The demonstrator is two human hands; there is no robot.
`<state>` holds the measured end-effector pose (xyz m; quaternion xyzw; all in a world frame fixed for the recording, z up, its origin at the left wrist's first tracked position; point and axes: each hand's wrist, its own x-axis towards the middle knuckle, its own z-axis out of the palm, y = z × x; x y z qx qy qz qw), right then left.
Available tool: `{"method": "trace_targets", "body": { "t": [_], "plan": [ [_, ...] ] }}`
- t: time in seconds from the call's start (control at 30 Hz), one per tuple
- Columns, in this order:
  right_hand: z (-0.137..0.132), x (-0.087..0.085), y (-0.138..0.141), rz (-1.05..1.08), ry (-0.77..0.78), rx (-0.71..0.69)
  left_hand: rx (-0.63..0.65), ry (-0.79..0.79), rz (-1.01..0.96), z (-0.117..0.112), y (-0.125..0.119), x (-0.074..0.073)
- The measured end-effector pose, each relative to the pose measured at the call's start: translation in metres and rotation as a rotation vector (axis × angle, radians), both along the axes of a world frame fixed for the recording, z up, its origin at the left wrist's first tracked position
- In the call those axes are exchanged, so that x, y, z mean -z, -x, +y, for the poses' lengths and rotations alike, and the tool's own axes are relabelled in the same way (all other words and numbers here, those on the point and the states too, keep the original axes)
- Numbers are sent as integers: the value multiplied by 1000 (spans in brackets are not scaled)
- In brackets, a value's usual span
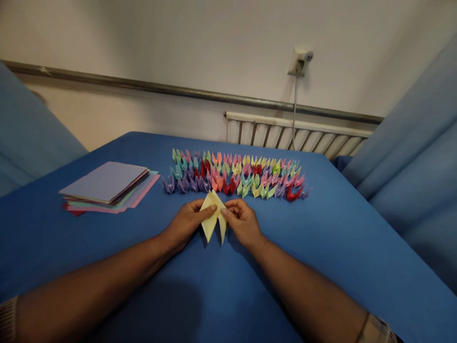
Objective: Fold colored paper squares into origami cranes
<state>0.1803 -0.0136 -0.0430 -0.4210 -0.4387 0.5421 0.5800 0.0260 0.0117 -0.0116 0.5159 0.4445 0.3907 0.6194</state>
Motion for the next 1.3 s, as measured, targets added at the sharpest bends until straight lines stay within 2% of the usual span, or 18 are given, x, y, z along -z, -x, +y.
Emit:
{"method": "trace_targets", "body": {
  "t": [0.23,0.47,0.73,1.0,1.1,1.3],
  "plan": [
    [-1,3,1,-69,18,-74,63,-61,98,0,1,3],
    [-2,4,-3,-170,24,-138,96,-101,41,1,1,-1],
    [-11,3,-3,-407,-88,-204,82,-118,111,1,1,0],
    [-10,1,-5,-344,-67,-200,128,-175,62,-5,2,-11],
    [-10,3,-5,-333,-71,-232,104,-161,57,-7,1,-10],
    [-12,4,-6,-442,-137,-254,120,-164,84,-3,2,-4]
  ]
}}
